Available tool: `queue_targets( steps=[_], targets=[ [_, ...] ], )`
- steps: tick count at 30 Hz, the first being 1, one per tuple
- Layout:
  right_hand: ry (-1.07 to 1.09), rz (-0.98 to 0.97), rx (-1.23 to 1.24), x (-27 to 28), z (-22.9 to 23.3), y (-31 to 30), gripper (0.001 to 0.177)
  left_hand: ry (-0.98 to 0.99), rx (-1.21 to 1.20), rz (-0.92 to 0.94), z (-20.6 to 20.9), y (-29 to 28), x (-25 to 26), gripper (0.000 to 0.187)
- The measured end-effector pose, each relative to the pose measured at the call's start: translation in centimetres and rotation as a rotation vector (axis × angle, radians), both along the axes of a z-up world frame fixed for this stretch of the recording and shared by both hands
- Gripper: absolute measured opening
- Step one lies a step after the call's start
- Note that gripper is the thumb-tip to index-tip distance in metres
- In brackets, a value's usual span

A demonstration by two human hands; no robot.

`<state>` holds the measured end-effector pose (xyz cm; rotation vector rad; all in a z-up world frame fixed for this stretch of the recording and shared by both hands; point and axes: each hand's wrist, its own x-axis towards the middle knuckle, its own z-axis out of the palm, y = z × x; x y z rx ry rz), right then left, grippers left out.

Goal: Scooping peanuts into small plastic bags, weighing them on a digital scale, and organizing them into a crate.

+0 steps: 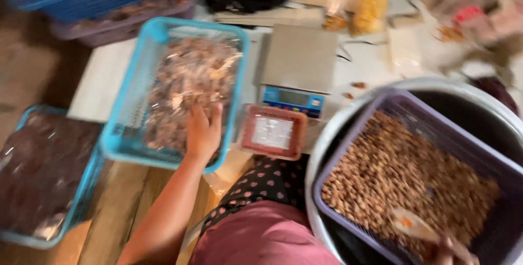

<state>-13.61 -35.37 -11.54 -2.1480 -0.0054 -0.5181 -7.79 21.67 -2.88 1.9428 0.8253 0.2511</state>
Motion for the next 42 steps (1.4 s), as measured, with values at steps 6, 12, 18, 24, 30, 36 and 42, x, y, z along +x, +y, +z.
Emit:
queue_targets(
  steps=[6,12,18,24,30,36,42],
  targets=[
    [0.095,-0.341,0.085,6.0,5.1,1.2,0.017,-0.28,0.668,-0.483,-4.4,-6.1,2.6,0.039],
    [-0.074,-0.154,-0.31,12.6,3.1,0.2,0.009,0.309,0.673,-0.799,-13.1,-6.2,5.4,0.061],
    [0.361,-0.013,0.108,9.3,7.5,8.1,0.019,0.272,0.704,-0.734,-14.5,-6.4,6.5,0.033],
    [0.574,0.017,0.367,8.8,8.5,8.5,0.031,0.094,0.444,-0.506,-8.2,-9.4,6.3,0.022],
    [0.415,0.027,0.451,9.3,11.5,7.2,0.021,-0.347,-0.883,-0.23,-1.7,-13.0,7.2,0.046],
    [0.373,0.002,0.418,9.1,13.0,7.0,0.023,-0.457,-1.108,-0.637,3.2,-18.0,6.6,0.029],
    [0.336,-0.03,0.409,9.1,16.9,7.9,0.02,-0.282,-0.927,-1.018,4.5,-22.0,5.3,0.013]
  ],
)
